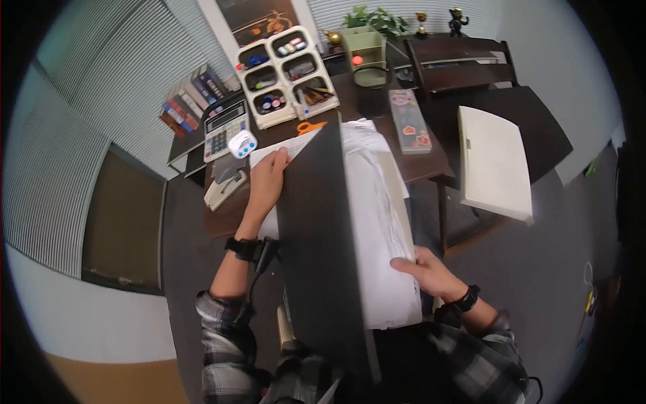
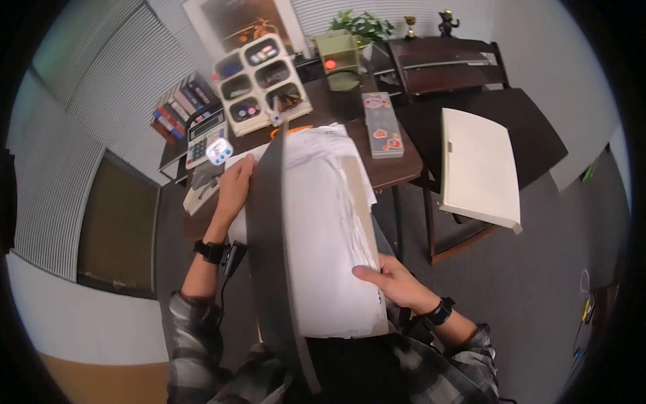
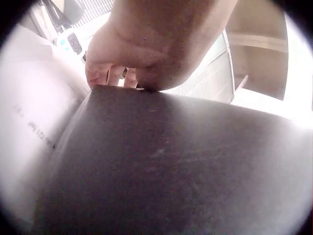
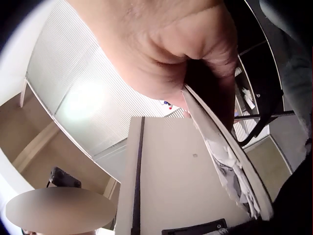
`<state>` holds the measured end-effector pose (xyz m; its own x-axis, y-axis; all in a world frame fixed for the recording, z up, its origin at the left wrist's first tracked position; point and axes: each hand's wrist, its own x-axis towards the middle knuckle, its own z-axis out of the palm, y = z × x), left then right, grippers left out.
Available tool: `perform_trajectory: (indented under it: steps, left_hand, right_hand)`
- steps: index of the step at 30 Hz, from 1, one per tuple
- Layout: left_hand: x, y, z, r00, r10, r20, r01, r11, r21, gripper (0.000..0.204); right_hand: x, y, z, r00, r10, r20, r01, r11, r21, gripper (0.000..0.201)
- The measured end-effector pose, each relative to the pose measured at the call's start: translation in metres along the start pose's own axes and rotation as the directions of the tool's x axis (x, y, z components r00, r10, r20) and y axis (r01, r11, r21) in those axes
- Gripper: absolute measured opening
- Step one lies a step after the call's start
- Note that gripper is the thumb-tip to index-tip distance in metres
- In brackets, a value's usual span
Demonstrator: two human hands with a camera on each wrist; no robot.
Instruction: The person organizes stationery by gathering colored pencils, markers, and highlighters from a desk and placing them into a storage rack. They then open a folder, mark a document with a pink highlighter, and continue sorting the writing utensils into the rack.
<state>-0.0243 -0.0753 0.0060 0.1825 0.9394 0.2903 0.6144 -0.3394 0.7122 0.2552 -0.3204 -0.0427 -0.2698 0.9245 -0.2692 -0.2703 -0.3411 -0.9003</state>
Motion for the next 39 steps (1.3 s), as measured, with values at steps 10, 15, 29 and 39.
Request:
perform_trajectory:
  steps: [10,15,29,39]
  left_hand:
    - [-0.050,0.051,-0.023,0.976,-0.113,0.187,0.208,0.741,-0.638,0.038]
    - [-0.046,0.064,-0.012,0.979,-0.112,0.169,0.199,0.695,-0.691,0.038]
    - [-0.014,0.022,0.032,0.963,0.263,0.056,-0.258,0.963,-0.082,0.036]
    - [-0.012,0.001,0.048,0.865,0.494,0.093,-0.502,0.843,0.194,0.041]
  right_hand:
    - [-0.003,0.004,-0.009,0.940,-0.282,0.192,0.299,0.952,-0.065,0.038]
    - [-0.016,-0.023,-0.019,0.965,-0.223,0.137,0.123,0.849,0.514,0.057]
    - [-0.107,-0.096,-0.178,0.483,-0.432,-0.762,0.372,0.889,-0.268,0.053]
    - [-0.118,-0.050,-0.311,0.517,-0.276,-0.810,0.154,0.961,-0.229,0.056]
